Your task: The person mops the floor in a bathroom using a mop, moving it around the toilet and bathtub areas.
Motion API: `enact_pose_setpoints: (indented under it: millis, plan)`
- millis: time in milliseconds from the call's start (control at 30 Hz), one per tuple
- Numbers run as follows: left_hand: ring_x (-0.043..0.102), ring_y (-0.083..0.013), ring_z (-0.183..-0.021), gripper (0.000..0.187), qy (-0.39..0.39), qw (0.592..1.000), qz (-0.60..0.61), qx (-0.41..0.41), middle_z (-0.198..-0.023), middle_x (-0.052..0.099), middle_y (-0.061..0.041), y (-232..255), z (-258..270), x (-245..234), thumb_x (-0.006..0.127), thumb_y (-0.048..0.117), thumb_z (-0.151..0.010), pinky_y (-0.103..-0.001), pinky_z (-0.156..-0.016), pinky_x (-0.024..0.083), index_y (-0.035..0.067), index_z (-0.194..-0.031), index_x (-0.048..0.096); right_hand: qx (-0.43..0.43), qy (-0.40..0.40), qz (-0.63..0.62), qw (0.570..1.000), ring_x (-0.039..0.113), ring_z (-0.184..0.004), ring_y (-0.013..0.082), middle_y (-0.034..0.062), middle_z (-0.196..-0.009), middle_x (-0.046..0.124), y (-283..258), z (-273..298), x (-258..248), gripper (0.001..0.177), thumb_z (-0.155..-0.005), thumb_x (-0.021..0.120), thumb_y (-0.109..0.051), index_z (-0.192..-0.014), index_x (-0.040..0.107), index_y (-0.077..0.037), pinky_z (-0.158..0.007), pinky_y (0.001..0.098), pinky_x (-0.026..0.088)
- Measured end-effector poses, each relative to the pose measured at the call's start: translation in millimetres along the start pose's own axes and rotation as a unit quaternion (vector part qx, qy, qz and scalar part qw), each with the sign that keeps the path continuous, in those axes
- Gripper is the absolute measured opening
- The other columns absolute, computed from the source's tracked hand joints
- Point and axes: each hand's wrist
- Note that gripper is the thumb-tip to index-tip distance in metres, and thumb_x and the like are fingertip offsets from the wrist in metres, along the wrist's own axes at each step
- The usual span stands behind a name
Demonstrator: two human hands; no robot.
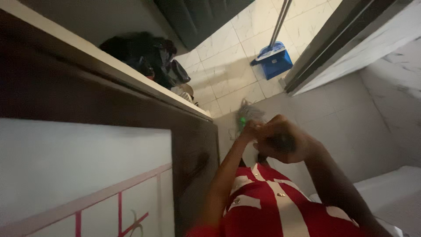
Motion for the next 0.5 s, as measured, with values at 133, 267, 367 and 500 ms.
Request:
enact_pose_setpoints:
  millis: [133,267,367,500]
  plan:
    - [0.067,-0.0264,-0.071,0.025,-0.127,0.992,0.015,-0.016,-0.084,0.073,-0.017,10.4,-16.9,29.8,0.071,0.024,-0.089,-0.038,-0.062,0.052,0.001,-0.096,0.07,0.034,0.007,0.047,0.998,0.053,-0.045,0.0101,-0.0018,-0.061,0.058,-1.8,5.1,-4.6,0.015,-0.089,0.072,-0.01,-0.078,0.063,-0.008,-0.046,0.027,0.044]
    - [0.067,-0.0261,-0.07,0.024,-0.175,0.984,0.016,-0.005,-0.084,0.073,-0.017,18.0,-38.9,51.3,0.07,0.025,-0.09,-0.038,-0.062,0.052,0.001,-0.096,0.071,0.007,0.059,0.074,0.995,0.054,-0.059,0.015,0.0016,-0.067,0.054,-5.5,5.7,-13.6,0.018,-0.09,0.069,-0.009,-0.076,0.057,-0.01,-0.06,0.0296,0.044]
    - [0.066,-0.0259,-0.07,0.024,-0.181,0.983,0.017,-0.001,-0.084,0.072,-0.016,18.3,-48.8,56.0,0.07,0.025,-0.09,-0.038,-0.062,0.052,0.002,-0.097,0.071,0.06,0.038,0.088,0.994,0.053,-0.052,0.0147,0.0025,-0.063,0.057,-5.9,6.8,-22.0,0.013,-0.084,0.071,-0.007,-0.074,0.062,-0.007,-0.051,0.0288,0.042]
    - [0.066,-0.0257,-0.07,0.024,-0.181,0.983,0.011,-0.006,-0.083,0.072,-0.016,16.6,-49.7,49.1,0.07,0.025,-0.091,-0.038,-0.062,0.052,0.002,-0.097,0.071,-0.013,0.035,0.113,0.993,0.056,-0.059,0.0155,0.0014,-0.071,0.06,-5.5,-1.9,-25.5,0.014,-0.089,0.069,-0.005,-0.079,0.061,-0.009,-0.061,0.0303,0.046]
Point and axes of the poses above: each hand's wrist, its own z-axis away from the middle knuckle, its own x-axis out of the palm, y = z × x
